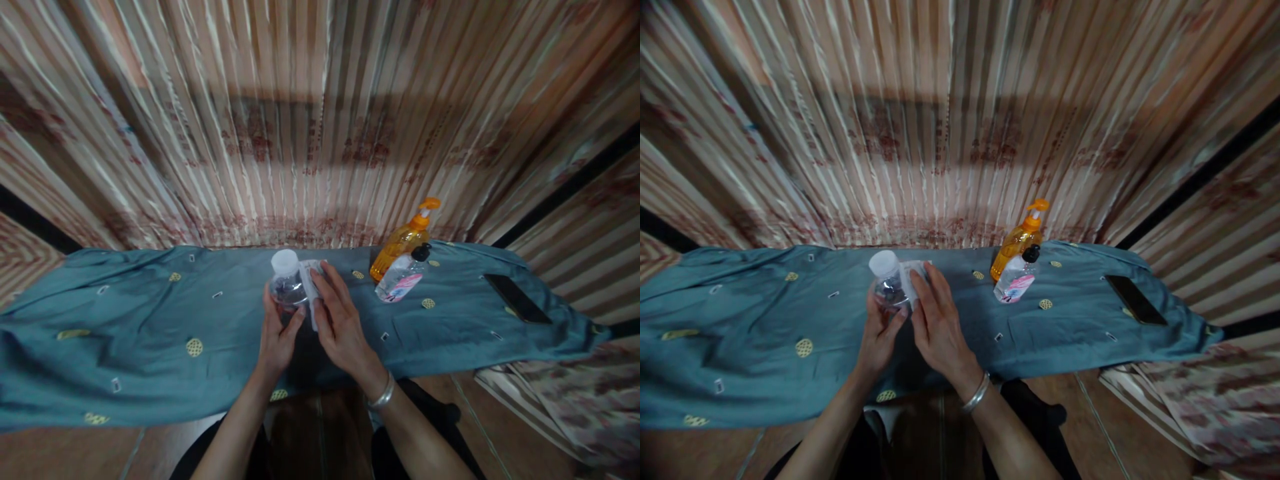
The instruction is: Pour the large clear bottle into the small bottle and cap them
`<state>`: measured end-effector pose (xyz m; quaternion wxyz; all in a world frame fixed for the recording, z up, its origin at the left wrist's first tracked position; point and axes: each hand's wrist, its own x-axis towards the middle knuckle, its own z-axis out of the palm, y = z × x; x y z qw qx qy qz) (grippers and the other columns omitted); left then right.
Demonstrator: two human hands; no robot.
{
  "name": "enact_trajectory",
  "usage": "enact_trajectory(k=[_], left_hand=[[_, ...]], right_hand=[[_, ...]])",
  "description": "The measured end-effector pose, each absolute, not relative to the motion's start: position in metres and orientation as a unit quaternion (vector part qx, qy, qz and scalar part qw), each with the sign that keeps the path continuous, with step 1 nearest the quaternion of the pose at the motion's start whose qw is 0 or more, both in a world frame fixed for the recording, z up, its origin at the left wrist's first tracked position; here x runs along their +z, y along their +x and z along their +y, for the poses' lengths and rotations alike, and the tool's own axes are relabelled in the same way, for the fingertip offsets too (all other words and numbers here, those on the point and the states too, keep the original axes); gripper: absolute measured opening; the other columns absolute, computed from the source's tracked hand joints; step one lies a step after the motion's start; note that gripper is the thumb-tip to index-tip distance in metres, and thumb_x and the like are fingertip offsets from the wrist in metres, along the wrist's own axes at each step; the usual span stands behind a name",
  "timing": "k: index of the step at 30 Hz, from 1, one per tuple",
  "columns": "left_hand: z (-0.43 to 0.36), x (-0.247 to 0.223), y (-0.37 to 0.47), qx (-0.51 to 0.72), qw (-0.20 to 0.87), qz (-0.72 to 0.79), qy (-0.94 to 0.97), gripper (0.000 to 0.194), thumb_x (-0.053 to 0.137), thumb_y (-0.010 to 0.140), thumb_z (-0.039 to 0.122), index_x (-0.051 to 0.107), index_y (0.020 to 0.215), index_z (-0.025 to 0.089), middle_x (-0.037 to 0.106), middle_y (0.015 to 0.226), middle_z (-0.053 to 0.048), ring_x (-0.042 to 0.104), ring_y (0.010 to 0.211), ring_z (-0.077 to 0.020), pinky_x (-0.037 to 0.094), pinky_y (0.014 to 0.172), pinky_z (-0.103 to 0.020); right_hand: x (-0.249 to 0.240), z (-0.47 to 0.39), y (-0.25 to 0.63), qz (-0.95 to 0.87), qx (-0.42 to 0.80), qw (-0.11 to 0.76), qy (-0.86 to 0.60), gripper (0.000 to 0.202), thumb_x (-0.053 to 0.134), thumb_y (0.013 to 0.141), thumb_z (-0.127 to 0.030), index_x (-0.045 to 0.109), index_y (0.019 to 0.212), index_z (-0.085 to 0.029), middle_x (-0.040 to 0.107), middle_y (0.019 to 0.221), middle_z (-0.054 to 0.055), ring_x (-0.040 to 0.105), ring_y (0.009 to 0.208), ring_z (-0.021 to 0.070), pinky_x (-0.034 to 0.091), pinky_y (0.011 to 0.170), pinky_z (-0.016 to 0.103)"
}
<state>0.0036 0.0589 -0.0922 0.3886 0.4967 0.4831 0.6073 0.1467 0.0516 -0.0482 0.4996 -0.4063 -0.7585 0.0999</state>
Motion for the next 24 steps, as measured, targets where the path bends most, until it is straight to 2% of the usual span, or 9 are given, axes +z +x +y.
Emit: enact_trajectory(k=[5,9,12,14,17,20,24], left_hand=[[0.061,-0.091,0.002,0.62,0.405,0.471,0.479,0.08,0.074,0.08,0.044,0.034,0.146,0.024,0.063,0.135,-0.013,0.068,0.11,-0.0247,0.052,0.099,-0.04],[0.064,-0.092,0.001,0.638,0.376,0.48,0.471,0.077,0.078,0.077,0.043,0.04,0.142,0.026,0.061,0.135,-0.013,0.065,0.117,-0.0262,0.052,0.1,-0.041],[0.069,-0.094,0.0,0.64,0.357,0.493,0.468,0.082,0.083,0.07,0.042,0.043,0.14,0.027,0.058,0.137,-0.012,0.063,0.118,-0.0272,0.054,0.097,-0.041],[0.072,-0.095,-0.001,0.632,0.341,0.504,0.48,0.077,0.086,0.065,0.043,0.052,0.133,0.027,0.057,0.133,-0.01,0.061,0.119,-0.0274,0.055,0.096,-0.041],[0.075,-0.097,0.0,0.622,0.323,0.512,0.496,0.063,0.087,0.062,0.044,0.063,0.117,0.025,0.057,0.125,-0.008,0.062,0.115,-0.0269,0.055,0.094,-0.04],[0.075,-0.096,0.005,0.623,0.338,0.503,0.494,0.069,0.088,0.06,0.043,0.059,0.119,0.023,0.061,0.123,-0.009,0.064,0.113,-0.0263,0.054,0.096,-0.04],[0.076,-0.096,0.011,0.612,0.377,0.487,0.496,0.072,0.087,0.063,0.043,0.052,0.122,0.022,0.07,0.11,-0.007,0.071,0.096,-0.0241,0.057,0.089,-0.038]], right_hand=[[-0.059,0.055,0.139,-0.741,0.143,0.507,-0.416,0.053,0.039,0.104,-0.029,0.034,0.157,-0.029,0.033,0.165,0.007,0.03,0.153,0.021,0.032,0.124,0.047],[-0.093,0.07,0.14,-0.698,0.223,0.52,-0.439,0.049,0.038,0.103,-0.035,0.045,0.151,-0.024,0.054,0.152,0.009,0.046,0.143,0.0208,0.037,0.122,0.044],[-0.12,0.08,0.145,-0.681,0.267,0.508,-0.456,0.047,0.037,0.101,-0.035,0.057,0.142,-0.022,0.062,0.143,0.009,0.055,0.136,0.0216,0.04,0.119,0.043],[-0.128,0.084,0.148,-0.666,0.294,0.496,-0.473,0.045,0.039,0.098,-0.034,0.063,0.135,-0.022,0.066,0.138,0.009,0.06,0.13,0.0222,0.044,0.116,0.042],[-0.117,0.086,0.154,-0.65,0.319,0.507,-0.467,0.041,0.043,0.096,-0.031,0.067,0.127,-0.023,0.071,0.129,0.007,0.065,0.122,0.022,0.049,0.11,0.04],[-0.086,0.08,0.158,-0.651,0.305,0.541,-0.437,0.041,0.043,0.099,-0.03,0.063,0.134,-0.025,0.07,0.133,0.005,0.065,0.122,0.0212,0.05,0.109,0.039],[-0.05,0.061,0.156,-0.693,0.195,0.542,-0.434,0.047,0.042,0.102,-0.03,0.049,0.148,-0.025,0.054,0.151,0.009,0.049,0.141,0.0225,0.04,0.119,0.046]])
